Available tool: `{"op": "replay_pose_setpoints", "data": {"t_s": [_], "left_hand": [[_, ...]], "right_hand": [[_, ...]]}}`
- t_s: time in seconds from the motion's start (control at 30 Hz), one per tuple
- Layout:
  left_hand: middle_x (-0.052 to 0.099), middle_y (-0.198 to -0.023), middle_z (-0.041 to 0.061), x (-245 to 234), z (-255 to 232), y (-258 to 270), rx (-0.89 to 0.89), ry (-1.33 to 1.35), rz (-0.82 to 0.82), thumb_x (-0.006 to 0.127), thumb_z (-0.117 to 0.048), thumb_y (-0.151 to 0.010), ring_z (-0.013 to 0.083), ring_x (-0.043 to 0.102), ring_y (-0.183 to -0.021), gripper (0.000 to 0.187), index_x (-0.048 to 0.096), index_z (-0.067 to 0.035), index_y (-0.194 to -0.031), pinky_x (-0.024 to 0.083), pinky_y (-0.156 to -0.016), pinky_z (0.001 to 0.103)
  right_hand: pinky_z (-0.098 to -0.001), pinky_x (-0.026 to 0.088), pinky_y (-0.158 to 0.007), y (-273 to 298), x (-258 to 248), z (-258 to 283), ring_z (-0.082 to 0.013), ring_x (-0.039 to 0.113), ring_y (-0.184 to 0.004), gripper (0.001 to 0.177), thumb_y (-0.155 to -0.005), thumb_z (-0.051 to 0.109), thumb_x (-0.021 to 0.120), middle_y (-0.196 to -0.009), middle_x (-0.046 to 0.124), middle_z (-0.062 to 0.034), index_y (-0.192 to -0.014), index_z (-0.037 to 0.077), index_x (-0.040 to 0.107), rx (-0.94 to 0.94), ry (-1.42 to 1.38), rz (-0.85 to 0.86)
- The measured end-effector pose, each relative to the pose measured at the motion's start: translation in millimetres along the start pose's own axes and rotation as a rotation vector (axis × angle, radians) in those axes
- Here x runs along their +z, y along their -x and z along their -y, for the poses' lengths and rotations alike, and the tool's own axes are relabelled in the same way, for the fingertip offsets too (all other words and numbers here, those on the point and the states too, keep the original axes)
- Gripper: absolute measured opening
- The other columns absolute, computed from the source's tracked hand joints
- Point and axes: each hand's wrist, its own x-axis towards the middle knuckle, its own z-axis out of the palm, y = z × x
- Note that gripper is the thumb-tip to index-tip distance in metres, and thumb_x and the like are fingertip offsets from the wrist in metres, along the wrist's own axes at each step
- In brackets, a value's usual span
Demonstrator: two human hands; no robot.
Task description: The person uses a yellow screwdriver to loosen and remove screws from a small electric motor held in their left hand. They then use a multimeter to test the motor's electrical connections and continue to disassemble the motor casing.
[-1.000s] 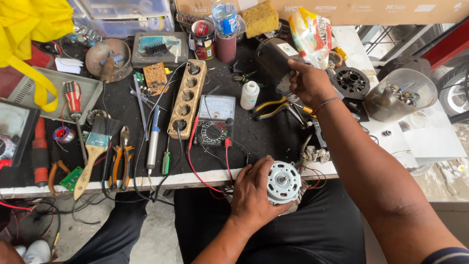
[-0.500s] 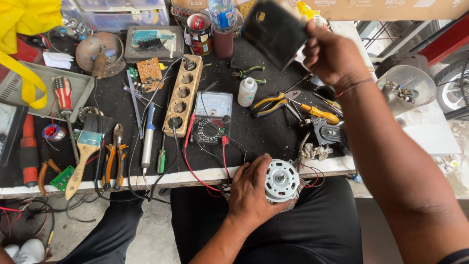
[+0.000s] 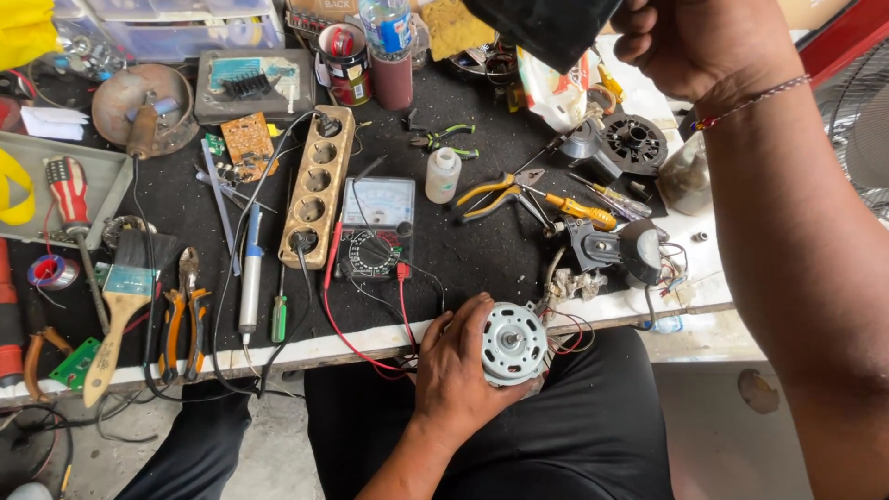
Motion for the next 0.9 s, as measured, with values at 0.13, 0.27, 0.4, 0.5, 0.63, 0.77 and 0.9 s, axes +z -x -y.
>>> {"op": "replay_pose_setpoints", "data": {"t_s": [0.13,0.27,0.4,0.5,0.63,0.77,0.9], "left_hand": [[0.066,-0.137,0.011,0,0,-2,0.004,0.001,-0.006,0.091,-0.06,-0.063,0.0244,0.068,-0.12,0.102,0.048,-0.008,-0.139,0.043,-0.107,0.042],[0.066,-0.137,0.011,-1,0,-1,0.002,-0.008,-0.009,0.089,-0.062,-0.063,0.0242,0.067,-0.121,0.101,0.048,-0.008,-0.139,0.043,-0.106,0.041],[0.064,-0.14,0.011,-1,2,0,0.021,0.02,0.014,0.086,-0.062,-0.068,0.0237,0.063,-0.128,0.099,0.047,-0.006,-0.141,0.041,-0.109,0.043],[0.063,-0.141,0.012,0,2,-1,0.029,0.03,0.016,0.086,-0.06,-0.068,0.0247,0.063,-0.129,0.099,0.046,-0.006,-0.141,0.041,-0.11,0.044],[0.063,-0.141,0.014,-2,1,-1,0.023,0.04,0.023,0.085,-0.062,-0.069,0.0249,0.062,-0.13,0.099,0.046,-0.006,-0.141,0.04,-0.111,0.044],[0.062,-0.141,0.014,-2,2,-1,0.034,0.037,0.028,0.086,-0.063,-0.067,0.0249,0.062,-0.13,0.101,0.046,-0.006,-0.141,0.041,-0.11,0.044],[0.063,-0.14,0.013,-2,1,-2,0.034,0.032,0.026,0.086,-0.062,-0.068,0.0245,0.062,-0.129,0.1,0.047,-0.005,-0.141,0.041,-0.11,0.043]], "right_hand": [[-0.0154,0.036,-0.056,-6,7,-10,-0.0016,0.047,-0.059,0.016,-0.086,0.014,0.065,-0.07,0.056,0.0074,-0.078,0.022,0.055,0.006,0.118,-0.05],[-0.0197,0.036,-0.057,-16,16,-29,-0.0036,0.047,-0.059,0.014,-0.093,0.023,0.076,-0.071,0.056,0.0061,-0.088,0.019,0.064,0.038,0.089,0.02],[-0.0207,0.042,-0.05,-23,28,-52,-0.0076,0.052,-0.058,0.02,-0.098,0.023,0.077,-0.071,0.058,0.0013,-0.085,0.015,0.064,0.096,0.17,-0.008],[-0.0229,0.046,-0.053,-36,27,-73,-0.009,0.055,-0.06,0.023,-0.098,0.024,0.077,-0.07,0.056,0.0015,-0.084,0.017,0.061,0.139,0.217,-0.034],[-0.0211,0.049,-0.054,-36,26,-91,-0.0097,0.053,-0.061,0.021,-0.102,0.024,0.072,-0.074,0.056,0.0011,-0.089,0.016,0.057,0.228,0.285,-0.012],[-0.0235,0.049,-0.06,-37,26,-108,-0.009,0.054,-0.065,0.02,-0.102,0.026,0.072,-0.076,0.056,0.0047,-0.087,0.017,0.061,0.258,0.33,-0.005],[-0.0229,0.051,-0.06,-45,26,-121,-0.0104,0.052,-0.065,0.015,-0.103,0.026,0.068,-0.077,0.054,0.0026,-0.098,0.013,0.062,0.312,0.317,0.054]]}}
